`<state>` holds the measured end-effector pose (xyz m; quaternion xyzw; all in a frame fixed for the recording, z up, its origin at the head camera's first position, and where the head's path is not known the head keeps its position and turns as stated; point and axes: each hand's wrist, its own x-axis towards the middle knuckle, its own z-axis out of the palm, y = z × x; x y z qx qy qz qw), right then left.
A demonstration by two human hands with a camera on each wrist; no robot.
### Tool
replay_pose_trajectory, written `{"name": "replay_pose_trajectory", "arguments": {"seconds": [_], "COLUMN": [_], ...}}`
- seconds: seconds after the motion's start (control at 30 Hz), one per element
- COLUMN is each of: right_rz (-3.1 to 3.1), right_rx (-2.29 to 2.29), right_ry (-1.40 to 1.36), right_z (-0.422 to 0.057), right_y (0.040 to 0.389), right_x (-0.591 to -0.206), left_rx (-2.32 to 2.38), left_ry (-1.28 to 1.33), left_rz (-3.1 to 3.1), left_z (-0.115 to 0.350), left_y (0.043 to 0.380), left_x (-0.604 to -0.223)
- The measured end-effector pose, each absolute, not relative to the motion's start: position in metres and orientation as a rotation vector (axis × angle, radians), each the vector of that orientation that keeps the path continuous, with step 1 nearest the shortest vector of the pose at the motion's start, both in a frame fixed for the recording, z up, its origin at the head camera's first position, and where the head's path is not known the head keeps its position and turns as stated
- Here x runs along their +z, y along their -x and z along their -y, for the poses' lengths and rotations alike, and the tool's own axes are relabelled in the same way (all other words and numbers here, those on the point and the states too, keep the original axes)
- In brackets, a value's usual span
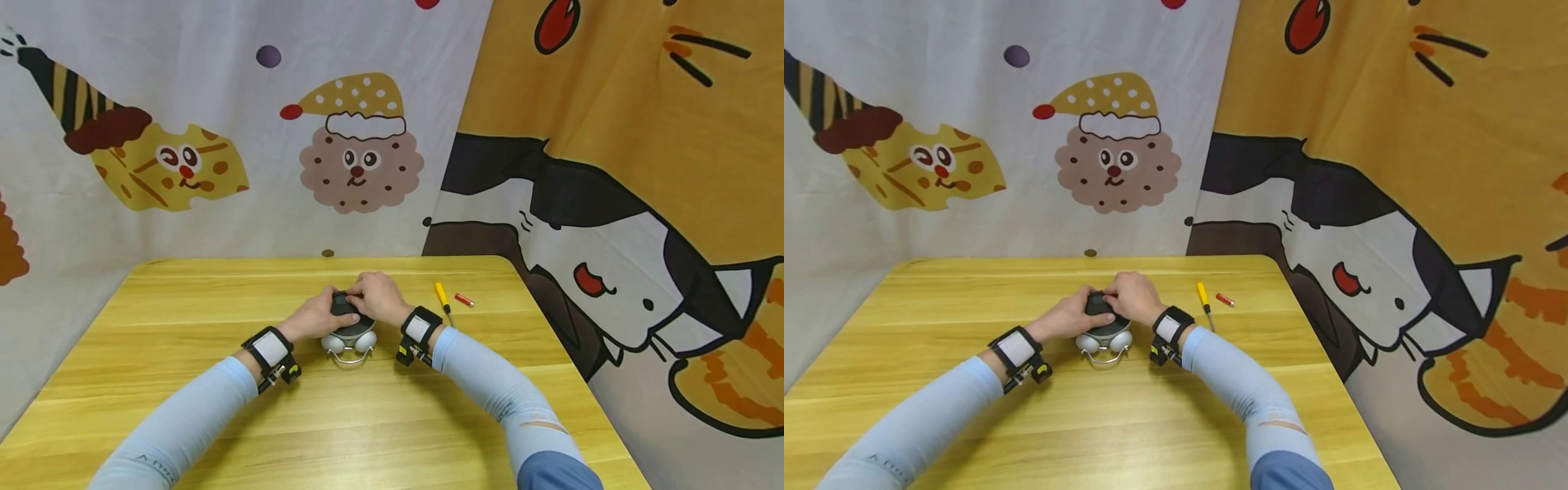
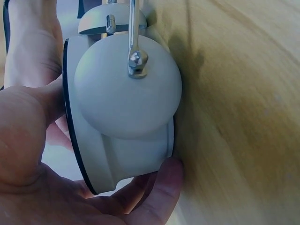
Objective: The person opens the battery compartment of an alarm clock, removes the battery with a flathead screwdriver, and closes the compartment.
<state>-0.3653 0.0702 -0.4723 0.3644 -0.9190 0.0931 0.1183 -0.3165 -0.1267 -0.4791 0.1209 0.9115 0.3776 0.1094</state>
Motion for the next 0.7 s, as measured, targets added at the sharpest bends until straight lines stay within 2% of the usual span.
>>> {"name": "replay_pose_trajectory", "arguments": {"seconds": [0.17,0.4,0.7], "right_rz": [2.706,2.72,2.699], "right_rx": [0.057,0.075,0.193], "right_ry": [-1.142,-1.207,-1.23], "right_z": [-0.07,-0.075,-0.087], "right_y": [0.362,0.363,0.36], "right_x": [-0.471,-0.472,-0.481], "left_rx": [1.129,1.085,1.099], "left_ry": [-0.367,-0.436,-0.374], "left_rz": [-2.657,-2.715,-2.675], "left_z": [0.127,0.136,0.126], "left_y": [0.319,0.342,0.315], "left_x": [-0.482,-0.509,-0.478]}}
